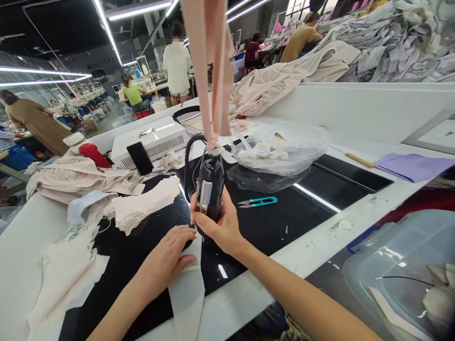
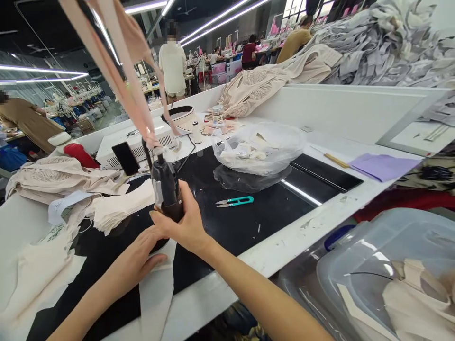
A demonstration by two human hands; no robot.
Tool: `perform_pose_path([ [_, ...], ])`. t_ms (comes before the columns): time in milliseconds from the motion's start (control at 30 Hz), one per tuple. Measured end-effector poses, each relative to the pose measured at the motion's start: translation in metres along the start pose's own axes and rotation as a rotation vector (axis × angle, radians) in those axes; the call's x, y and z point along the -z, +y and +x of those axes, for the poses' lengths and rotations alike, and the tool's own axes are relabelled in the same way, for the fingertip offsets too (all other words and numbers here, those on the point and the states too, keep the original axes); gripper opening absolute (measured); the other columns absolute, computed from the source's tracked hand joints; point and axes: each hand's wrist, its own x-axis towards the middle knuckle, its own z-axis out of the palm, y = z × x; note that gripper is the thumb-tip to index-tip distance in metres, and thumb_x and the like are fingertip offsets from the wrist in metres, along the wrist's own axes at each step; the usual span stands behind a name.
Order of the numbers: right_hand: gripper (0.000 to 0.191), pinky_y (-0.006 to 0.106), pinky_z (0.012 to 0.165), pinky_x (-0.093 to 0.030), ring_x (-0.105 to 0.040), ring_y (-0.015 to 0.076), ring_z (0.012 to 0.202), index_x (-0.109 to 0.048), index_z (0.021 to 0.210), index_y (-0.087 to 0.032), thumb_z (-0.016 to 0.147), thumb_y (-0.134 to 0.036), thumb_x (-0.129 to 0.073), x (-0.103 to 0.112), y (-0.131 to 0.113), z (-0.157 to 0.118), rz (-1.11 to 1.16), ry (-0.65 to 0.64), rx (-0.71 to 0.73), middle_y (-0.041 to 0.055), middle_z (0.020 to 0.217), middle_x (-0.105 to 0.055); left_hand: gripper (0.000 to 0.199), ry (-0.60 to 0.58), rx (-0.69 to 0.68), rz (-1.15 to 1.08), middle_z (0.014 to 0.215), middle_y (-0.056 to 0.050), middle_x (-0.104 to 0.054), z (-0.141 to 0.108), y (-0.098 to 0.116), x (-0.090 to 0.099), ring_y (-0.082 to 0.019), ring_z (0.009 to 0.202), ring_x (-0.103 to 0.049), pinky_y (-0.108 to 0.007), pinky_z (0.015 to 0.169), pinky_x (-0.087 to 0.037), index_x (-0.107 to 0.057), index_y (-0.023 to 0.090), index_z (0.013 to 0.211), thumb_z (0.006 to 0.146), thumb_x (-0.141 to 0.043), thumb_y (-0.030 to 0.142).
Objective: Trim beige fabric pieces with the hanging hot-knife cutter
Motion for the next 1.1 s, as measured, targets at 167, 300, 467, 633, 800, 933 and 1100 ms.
perform_pose_path([
  [167, 0.033, 0.025, 0.052, -0.049, -0.053, 0.0125, 0.06, -0.053, 0.099, -0.026, 0.076, -0.032, -0.076, -0.005, 0.002, -0.001, -0.006, 0.005, -0.004, -0.0032, 0.077, -0.061, 0.066, -0.182, 0.039, 0.004, 0.141, -0.013, -0.06, 0.009, -0.008, -0.004, -0.032, 0.143, -0.046, -0.061, 0.114, -0.043, -0.045, 0.024, 0.143, 0.087, -0.079, 0.025],
  [300, 0.035, 0.026, 0.053, -0.05, -0.053, 0.0128, 0.061, -0.053, 0.1, -0.026, 0.076, -0.035, -0.077, -0.006, 0.007, -0.003, 0.014, -0.016, 0.001, -0.0027, 0.079, -0.061, 0.066, -0.214, 0.068, 0.021, 0.147, -0.014, -0.056, 0.006, -0.01, 0.0, -0.034, 0.145, -0.043, -0.066, 0.114, -0.039, -0.048, 0.026, 0.144, 0.086, -0.08, 0.027],
  [467, 0.038, 0.027, 0.056, -0.051, -0.054, 0.0147, 0.067, -0.054, 0.103, -0.026, 0.076, -0.036, -0.079, -0.009, 0.014, -0.002, 0.002, -0.025, 0.022, -0.0008, 0.083, -0.06, 0.062, -0.239, 0.09, 0.058, 0.148, -0.012, -0.056, -0.002, -0.018, -0.001, -0.037, 0.146, -0.04, -0.072, 0.115, -0.031, -0.051, 0.027, 0.143, 0.087, -0.079, 0.027],
  [633, 0.04, 0.027, 0.06, -0.049, -0.053, 0.0154, 0.072, -0.054, 0.102, -0.025, 0.073, -0.035, -0.08, -0.013, 0.017, -0.004, -0.019, -0.027, -0.006, 0.0006, 0.086, -0.059, 0.064, -0.272, 0.156, 0.044, 0.152, -0.011, -0.052, -0.005, -0.019, 0.0, -0.037, 0.147, -0.038, -0.071, 0.118, -0.026, -0.049, 0.03, 0.147, 0.089, -0.076, 0.028],
  [800, 0.041, 0.027, 0.061, -0.049, -0.052, 0.0162, 0.074, -0.054, 0.101, -0.025, 0.072, -0.034, -0.081, -0.016, 0.019, -0.007, -0.002, -0.04, -0.012, 0.0009, 0.086, -0.058, 0.069, -0.289, 0.166, 0.029, 0.153, -0.011, -0.051, -0.002, -0.016, 0.001, -0.038, 0.145, -0.041, -0.074, 0.117, -0.024, -0.045, 0.033, 0.15, 0.089, -0.076, 0.029],
  [933, 0.043, 0.028, 0.06, -0.05, -0.054, 0.0166, 0.073, -0.055, 0.105, -0.026, 0.073, -0.036, -0.082, -0.015, 0.02, -0.006, -0.003, -0.038, -0.005, 0.0016, 0.088, -0.059, 0.067, -0.287, 0.154, 0.029, 0.154, -0.01, -0.05, -0.004, -0.019, 0.0, -0.038, 0.147, -0.039, -0.074, 0.118, -0.023, -0.045, 0.034, 0.15, 0.09, -0.075, 0.03],
  [1100, 0.045, 0.028, 0.057, -0.051, -0.055, 0.0162, 0.069, -0.055, 0.105, -0.026, 0.074, -0.044, -0.082, -0.012, 0.02, -0.005, -0.017, -0.025, -0.014, 0.0015, 0.087, -0.061, 0.058, -0.286, 0.149, 0.026, 0.152, -0.009, -0.052, -0.005, -0.02, -0.001, -0.036, 0.148, -0.037, -0.072, 0.119, -0.022, -0.053, 0.031, 0.144, 0.09, -0.075, 0.031],
])
